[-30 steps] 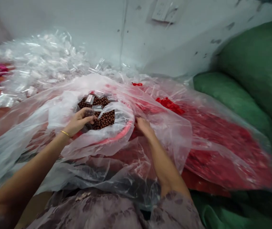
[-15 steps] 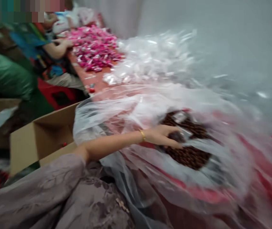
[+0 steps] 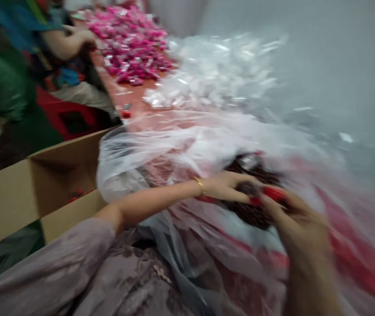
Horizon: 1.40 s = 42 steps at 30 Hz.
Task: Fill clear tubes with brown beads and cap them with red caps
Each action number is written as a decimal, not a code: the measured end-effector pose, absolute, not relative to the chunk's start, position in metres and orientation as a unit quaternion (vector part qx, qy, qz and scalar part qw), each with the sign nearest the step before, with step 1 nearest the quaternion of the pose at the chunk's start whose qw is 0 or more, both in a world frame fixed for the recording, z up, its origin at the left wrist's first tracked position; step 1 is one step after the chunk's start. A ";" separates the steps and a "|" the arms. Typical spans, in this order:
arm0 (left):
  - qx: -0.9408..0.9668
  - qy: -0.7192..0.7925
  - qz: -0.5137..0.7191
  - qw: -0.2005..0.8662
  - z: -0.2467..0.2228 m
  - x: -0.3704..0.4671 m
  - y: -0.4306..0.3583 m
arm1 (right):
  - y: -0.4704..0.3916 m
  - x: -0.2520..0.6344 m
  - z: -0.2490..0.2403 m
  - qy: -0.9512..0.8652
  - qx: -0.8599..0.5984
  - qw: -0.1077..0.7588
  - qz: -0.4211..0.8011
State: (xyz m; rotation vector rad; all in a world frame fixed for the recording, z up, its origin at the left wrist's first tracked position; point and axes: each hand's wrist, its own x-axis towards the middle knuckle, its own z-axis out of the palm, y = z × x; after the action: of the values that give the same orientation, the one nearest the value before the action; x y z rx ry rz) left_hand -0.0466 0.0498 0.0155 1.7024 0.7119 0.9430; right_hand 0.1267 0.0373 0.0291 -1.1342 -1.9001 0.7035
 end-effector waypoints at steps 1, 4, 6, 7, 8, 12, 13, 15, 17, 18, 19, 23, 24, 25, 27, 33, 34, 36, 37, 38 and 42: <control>0.712 0.270 0.394 0.515 0.011 -0.045 0.051 | 0.025 0.133 0.035 -0.729 -0.479 0.416 0.257; 0.694 0.247 0.402 0.543 0.000 -0.040 0.058 | 0.017 0.132 0.038 -0.677 -0.526 0.451 0.249; 0.686 0.228 0.396 0.567 -0.002 -0.039 0.061 | 0.023 0.128 0.036 -0.644 -0.539 0.480 0.254; 0.680 0.224 0.391 0.579 -0.002 -0.039 0.060 | 0.026 0.127 0.035 -0.630 -0.541 0.490 0.264; 0.672 0.228 0.386 0.589 -0.001 -0.039 0.059 | 0.027 0.127 0.034 -0.617 -0.541 0.499 0.280; 0.649 0.262 0.376 0.607 0.003 -0.039 0.054 | 0.024 0.130 0.034 -0.594 -0.526 0.487 0.365; 0.648 0.264 0.374 0.608 0.004 -0.039 0.054 | 0.023 0.131 0.034 -0.600 -0.523 0.475 0.373; 0.653 0.261 0.369 0.608 0.004 -0.039 0.053 | 0.023 0.132 0.033 -0.630 -0.523 0.447 0.359; 0.664 0.262 0.362 0.599 0.005 -0.039 0.053 | 0.023 0.132 0.030 -0.673 -0.526 0.414 0.316; 0.673 0.263 0.364 0.587 0.005 -0.039 0.054 | 0.024 0.131 0.029 -0.693 -0.526 0.399 0.291; 0.683 0.265 0.370 0.571 0.004 -0.039 0.054 | 0.024 0.130 0.028 -0.710 -0.524 0.388 0.265; 0.705 0.282 0.399 0.513 0.002 -0.038 0.056 | 0.022 0.124 0.026 -0.755 -0.510 0.371 0.181; 0.706 0.288 0.400 0.509 0.001 -0.038 0.057 | 0.020 0.123 0.026 -0.762 -0.510 0.364 0.166; 0.705 0.293 0.399 0.507 0.000 -0.037 0.058 | 0.019 0.122 0.026 -0.766 -0.513 0.356 0.155; 0.707 0.303 0.393 0.504 0.000 -0.037 0.058 | 0.017 0.121 0.027 -0.768 -0.518 0.347 0.146; 0.715 0.302 0.383 0.501 0.002 -0.040 0.056 | 0.012 0.117 0.030 -0.789 -0.516 0.311 0.121; 0.714 0.300 0.382 0.504 0.003 -0.041 0.055 | 0.011 0.116 0.031 -0.795 -0.522 0.292 0.101; 0.710 0.302 0.382 0.508 0.004 -0.042 0.054 | 0.010 0.115 0.036 -0.805 -0.537 0.247 0.049; 0.710 0.305 0.384 0.505 0.005 -0.043 0.053 | 0.009 0.115 0.039 -0.809 -0.543 0.226 0.025; 0.711 0.311 0.386 0.498 0.005 -0.043 0.053 | 0.009 0.115 0.043 -0.812 -0.545 0.209 0.008; 0.723 0.343 0.368 0.474 0.009 -0.042 0.051 | 0.015 0.116 0.058 -0.813 -0.539 0.217 0.039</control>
State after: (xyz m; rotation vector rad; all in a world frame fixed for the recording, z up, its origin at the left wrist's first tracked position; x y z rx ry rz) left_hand -0.0416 0.0514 0.0087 1.7692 0.8389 0.8992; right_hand 0.1159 0.0146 0.0582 -1.4946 -2.2521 0.1074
